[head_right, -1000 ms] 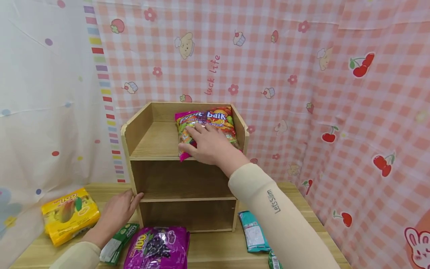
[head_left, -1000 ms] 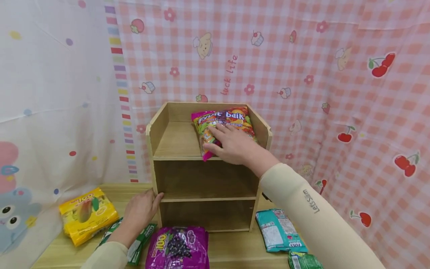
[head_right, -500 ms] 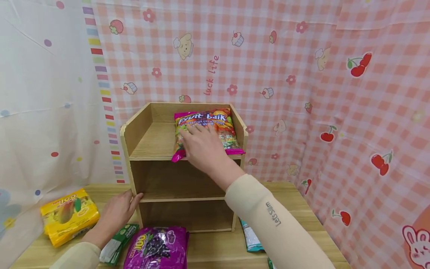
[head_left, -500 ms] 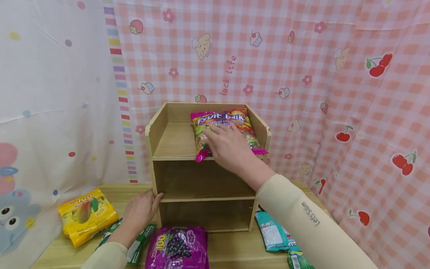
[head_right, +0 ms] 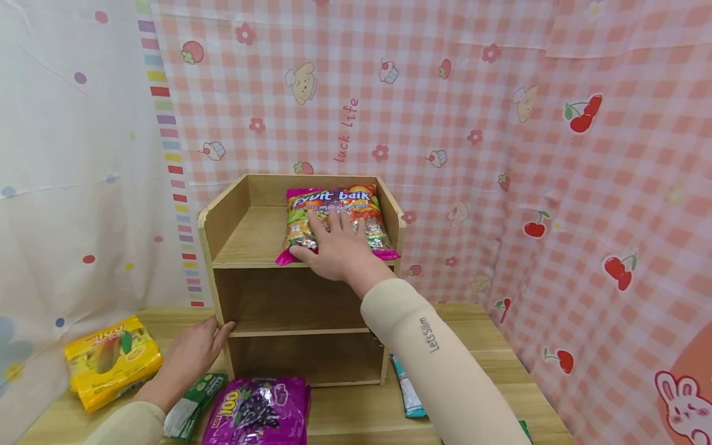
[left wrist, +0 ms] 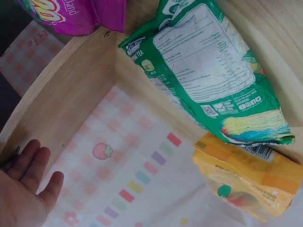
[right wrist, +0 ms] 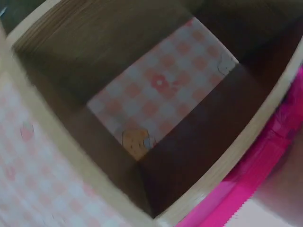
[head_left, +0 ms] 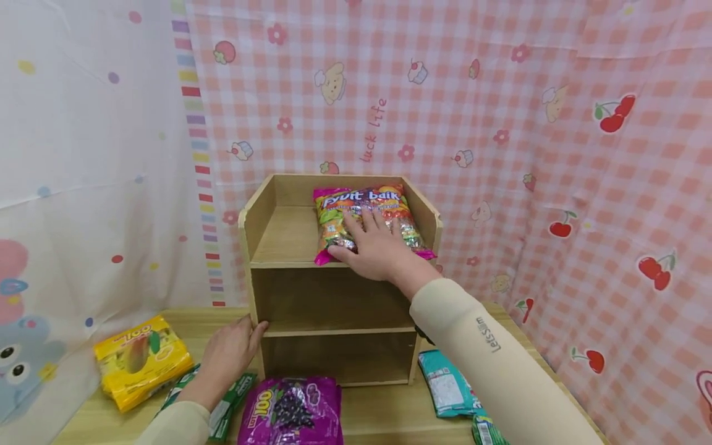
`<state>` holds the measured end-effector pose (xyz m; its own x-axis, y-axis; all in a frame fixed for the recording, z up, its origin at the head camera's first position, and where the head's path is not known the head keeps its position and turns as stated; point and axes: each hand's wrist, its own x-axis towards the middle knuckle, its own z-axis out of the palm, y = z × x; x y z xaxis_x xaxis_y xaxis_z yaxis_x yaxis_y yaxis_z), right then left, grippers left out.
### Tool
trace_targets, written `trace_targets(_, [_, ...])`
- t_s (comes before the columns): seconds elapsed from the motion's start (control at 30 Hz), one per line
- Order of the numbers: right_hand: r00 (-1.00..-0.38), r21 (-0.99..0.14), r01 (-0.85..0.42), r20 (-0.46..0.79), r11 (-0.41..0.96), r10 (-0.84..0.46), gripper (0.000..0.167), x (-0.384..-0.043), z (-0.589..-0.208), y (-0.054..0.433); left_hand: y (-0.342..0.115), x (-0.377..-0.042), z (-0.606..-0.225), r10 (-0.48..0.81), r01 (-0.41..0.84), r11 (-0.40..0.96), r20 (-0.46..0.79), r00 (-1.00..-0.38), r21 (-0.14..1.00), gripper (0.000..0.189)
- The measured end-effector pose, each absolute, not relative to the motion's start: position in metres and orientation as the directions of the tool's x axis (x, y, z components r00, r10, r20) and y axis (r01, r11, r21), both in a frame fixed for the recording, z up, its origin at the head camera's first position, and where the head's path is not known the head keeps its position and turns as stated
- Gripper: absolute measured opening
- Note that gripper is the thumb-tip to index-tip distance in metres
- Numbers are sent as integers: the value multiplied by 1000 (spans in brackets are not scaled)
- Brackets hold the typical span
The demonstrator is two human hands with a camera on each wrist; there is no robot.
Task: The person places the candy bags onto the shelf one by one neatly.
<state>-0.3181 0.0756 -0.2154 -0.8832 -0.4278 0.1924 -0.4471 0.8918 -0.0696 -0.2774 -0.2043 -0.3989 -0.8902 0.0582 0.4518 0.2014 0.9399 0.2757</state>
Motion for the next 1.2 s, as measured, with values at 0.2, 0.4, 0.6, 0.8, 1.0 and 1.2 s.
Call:
trace_targets(0.2, [-874,-16,-425,270,905,-405,61,-319,-224,58,-206,-278,-398,51,202,937,462,-885,285,30])
trace_targets(0.4, [-876,-3,-378,324,926,-357,68,-321,-231,45,-208,-277,-398,35,194,930,449,-893,313,29])
trace_targets(0.6, [-885,-8,-384,288,923,-366,62,-322,-226,46,-207,-277,-396,26,181,927,424,-905,329,29])
trace_targets(0.8, [-900,-165,-399,256,902,-352,59,-325,-202,59,-205,-276,-397,26,174,929,412,-911,328,29])
trace_targets(1.0, [-948,-151,-296,165,943,-271,76,-330,-201,84,-201,-275,-398,21,171,927,409,-912,334,28])
trace_targets(1.2, [-948,-121,-278,197,953,-251,83,-327,-203,82,-201,-272,-396,25,168,933,405,-914,319,27])
